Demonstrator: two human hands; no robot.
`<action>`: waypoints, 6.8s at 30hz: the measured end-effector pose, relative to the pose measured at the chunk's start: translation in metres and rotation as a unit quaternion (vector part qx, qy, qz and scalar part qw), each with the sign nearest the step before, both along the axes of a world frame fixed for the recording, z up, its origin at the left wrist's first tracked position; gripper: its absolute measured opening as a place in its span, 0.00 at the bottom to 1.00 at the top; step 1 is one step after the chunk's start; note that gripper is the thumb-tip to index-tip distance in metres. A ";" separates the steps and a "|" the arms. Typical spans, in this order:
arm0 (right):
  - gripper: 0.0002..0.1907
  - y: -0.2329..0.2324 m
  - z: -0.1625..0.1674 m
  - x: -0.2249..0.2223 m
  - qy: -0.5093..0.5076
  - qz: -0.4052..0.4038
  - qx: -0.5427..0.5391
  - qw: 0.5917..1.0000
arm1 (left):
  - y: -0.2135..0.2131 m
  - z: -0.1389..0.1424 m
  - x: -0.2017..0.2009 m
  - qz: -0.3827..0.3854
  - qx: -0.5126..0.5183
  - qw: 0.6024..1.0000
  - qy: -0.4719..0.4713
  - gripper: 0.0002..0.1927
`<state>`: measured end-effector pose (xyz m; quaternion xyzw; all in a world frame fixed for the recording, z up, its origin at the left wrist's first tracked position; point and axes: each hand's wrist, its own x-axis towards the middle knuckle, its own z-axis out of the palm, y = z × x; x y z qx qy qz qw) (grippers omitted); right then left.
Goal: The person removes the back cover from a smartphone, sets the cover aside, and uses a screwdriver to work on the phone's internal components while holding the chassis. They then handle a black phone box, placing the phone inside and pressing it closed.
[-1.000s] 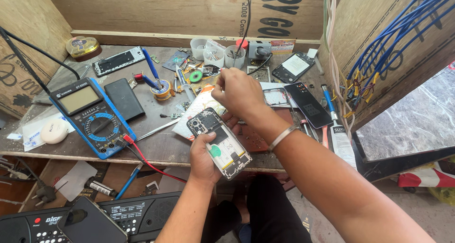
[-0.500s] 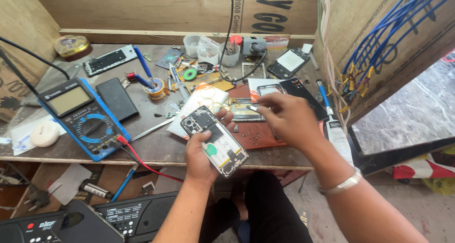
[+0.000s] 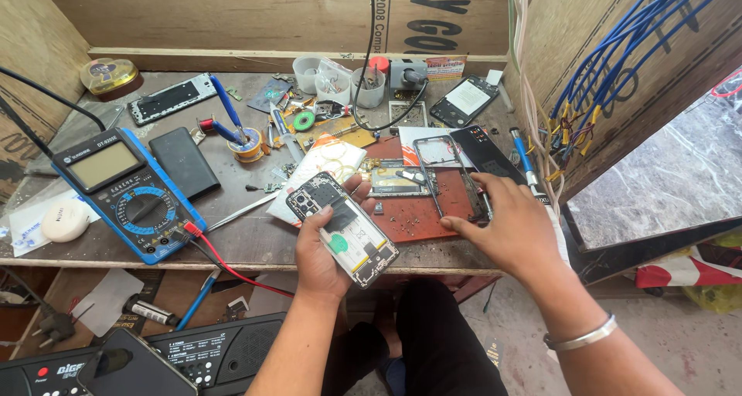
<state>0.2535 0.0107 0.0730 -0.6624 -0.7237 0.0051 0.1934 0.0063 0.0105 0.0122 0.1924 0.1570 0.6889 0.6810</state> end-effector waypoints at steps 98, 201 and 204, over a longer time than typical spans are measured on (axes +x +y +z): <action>0.18 -0.004 -0.058 -0.043 0.627 0.112 -0.197 0.746 | 0.000 -0.003 -0.001 0.040 0.042 0.990 -0.127 0.34; 0.16 -0.006 -0.045 -0.059 0.567 0.111 -0.334 0.744 | -0.003 0.000 -0.005 -0.109 0.049 0.992 -0.050 0.32; 0.16 0.001 -0.044 -0.062 0.558 0.150 -0.301 0.759 | -0.004 -0.003 -0.005 -0.134 0.076 0.987 -0.046 0.34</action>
